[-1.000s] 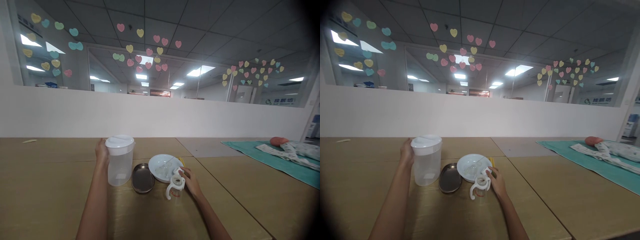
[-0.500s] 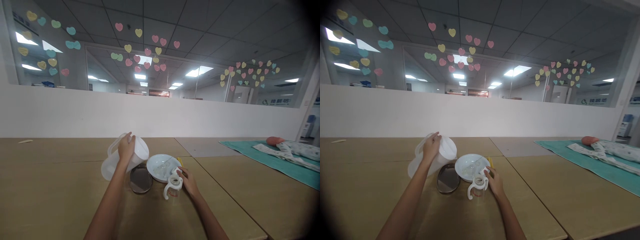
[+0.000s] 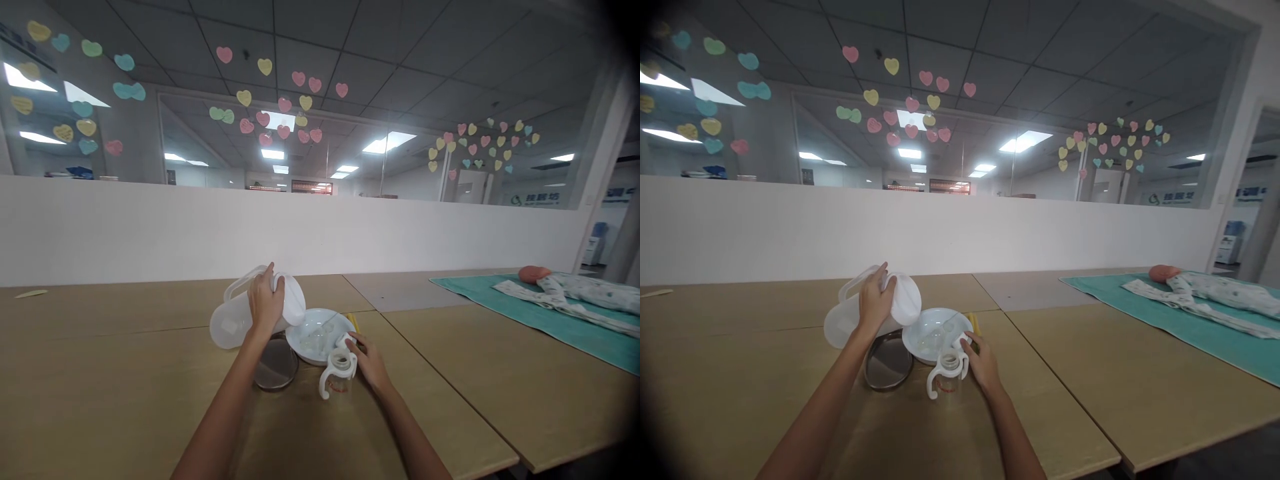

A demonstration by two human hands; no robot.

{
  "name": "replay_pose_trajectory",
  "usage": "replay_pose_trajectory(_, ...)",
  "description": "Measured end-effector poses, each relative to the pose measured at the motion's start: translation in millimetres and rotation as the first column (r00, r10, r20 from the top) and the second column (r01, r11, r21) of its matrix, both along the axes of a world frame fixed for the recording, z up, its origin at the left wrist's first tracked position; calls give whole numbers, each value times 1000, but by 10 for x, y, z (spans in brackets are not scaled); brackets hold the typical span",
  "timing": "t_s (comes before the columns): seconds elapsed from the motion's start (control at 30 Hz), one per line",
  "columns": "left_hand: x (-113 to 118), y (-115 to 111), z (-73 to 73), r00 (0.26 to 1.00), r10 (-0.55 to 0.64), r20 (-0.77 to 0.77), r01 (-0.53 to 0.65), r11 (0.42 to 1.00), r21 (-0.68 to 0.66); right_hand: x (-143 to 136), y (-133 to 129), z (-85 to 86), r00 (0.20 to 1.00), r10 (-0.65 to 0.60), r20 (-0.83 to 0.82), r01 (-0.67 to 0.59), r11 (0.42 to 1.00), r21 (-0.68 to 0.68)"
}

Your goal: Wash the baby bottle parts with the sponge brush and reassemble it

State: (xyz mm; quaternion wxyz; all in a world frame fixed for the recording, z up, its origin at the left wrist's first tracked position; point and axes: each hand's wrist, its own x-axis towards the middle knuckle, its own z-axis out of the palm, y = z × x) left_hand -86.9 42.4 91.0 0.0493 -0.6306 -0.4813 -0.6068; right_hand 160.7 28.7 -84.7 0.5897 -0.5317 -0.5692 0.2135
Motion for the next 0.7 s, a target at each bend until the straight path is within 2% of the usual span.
replay_pose_trajectory(0.27, 252, -429, 231, 965, -264, -12, 262, 962, -79, -12, -4, 17, 1000, -3, -1, 3, 1000, 8)
replay_pose_trajectory(0.43, 443, -651, 240, 955, -254, -156, 245, 967, -74, 6, 14, -7, 1000, 24, -1, -24, 1000, 3)
replay_pose_trajectory(0.53, 506, -722, 230, 950, -248, -191, 238, 969, -71, 9, 13, -14, 1000, 17, 7, -17, 1000, 15)
replay_pose_trajectory(0.63, 492, -717, 234, 949, -265, -170, 257, 964, -70, 9, 4, -11, 1000, -1, 12, 1, 1000, 10)
replay_pose_trajectory(0.7, 427, -654, 246, 947, -306, -101, 299, 951, -82, 8, 1, -8, 1000, -5, 16, 5, 1000, 0)
